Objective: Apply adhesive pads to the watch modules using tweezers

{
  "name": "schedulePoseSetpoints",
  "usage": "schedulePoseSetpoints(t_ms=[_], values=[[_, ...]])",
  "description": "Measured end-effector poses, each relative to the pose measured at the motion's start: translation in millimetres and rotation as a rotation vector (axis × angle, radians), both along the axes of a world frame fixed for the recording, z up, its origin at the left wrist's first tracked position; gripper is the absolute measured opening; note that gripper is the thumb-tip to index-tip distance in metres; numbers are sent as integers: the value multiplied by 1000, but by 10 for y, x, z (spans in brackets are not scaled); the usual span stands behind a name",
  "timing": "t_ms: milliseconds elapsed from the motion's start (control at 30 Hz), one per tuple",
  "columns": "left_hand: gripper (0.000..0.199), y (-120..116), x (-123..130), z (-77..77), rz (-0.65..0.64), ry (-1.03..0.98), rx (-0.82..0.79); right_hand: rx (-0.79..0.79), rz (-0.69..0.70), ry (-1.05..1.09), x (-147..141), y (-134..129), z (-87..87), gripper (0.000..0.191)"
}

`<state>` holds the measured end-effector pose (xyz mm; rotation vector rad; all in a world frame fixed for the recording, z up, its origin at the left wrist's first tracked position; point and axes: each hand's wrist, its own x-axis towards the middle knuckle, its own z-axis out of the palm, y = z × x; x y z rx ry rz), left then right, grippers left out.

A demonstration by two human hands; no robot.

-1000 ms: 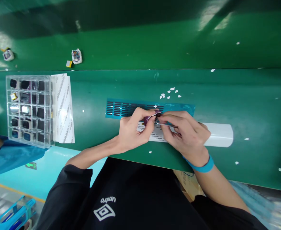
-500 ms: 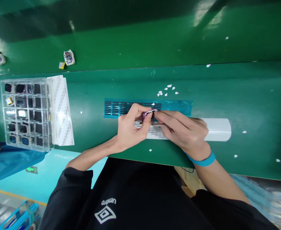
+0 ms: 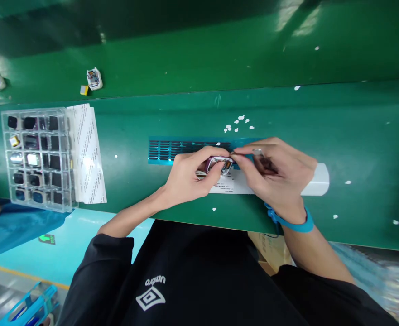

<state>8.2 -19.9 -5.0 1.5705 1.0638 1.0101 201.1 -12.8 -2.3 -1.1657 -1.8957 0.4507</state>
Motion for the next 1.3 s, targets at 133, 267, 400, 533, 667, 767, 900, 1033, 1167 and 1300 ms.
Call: schedulePoseSetpoints(t_ms=[133, 267, 400, 533, 667, 767, 900, 1033, 1167, 1300], values=[[12, -30, 15, -4, -93, -205, -244, 38, 43, 9, 32, 4, -26, 29], [11, -11, 14, 15, -70, -300, -341, -41, 82, 85, 57, 14, -14, 28], [19, 36, -15, 26, -81, -361, -401, -70, 162, 73, 65, 29, -1, 34], [11, 32, -8, 19, -38, -341, -356, -2, 179, -6, 110, 26, -43, 39], [6, 10, 21, 6, 96, -110, -52, 64, 157, -108, 110, 17, -76, 34], [3, 12, 24, -7, 75, -20, 32, 92, 107, -107, 55, 6, -85, 26], [7, 27, 15, -21, -16, -160, -214, 120, 61, -138, 32, -17, -98, 31], [6, 39, 8, -20, -7, -153, -217, 200, 78, -263, 107, -31, -110, 45], [7, 42, -4, -9, -23, -121, -168, 206, 107, -367, 135, -41, -104, 40], [7, 27, -6, 1, -72, -126, -185, 221, -95, -288, 66, -30, -55, 47]])
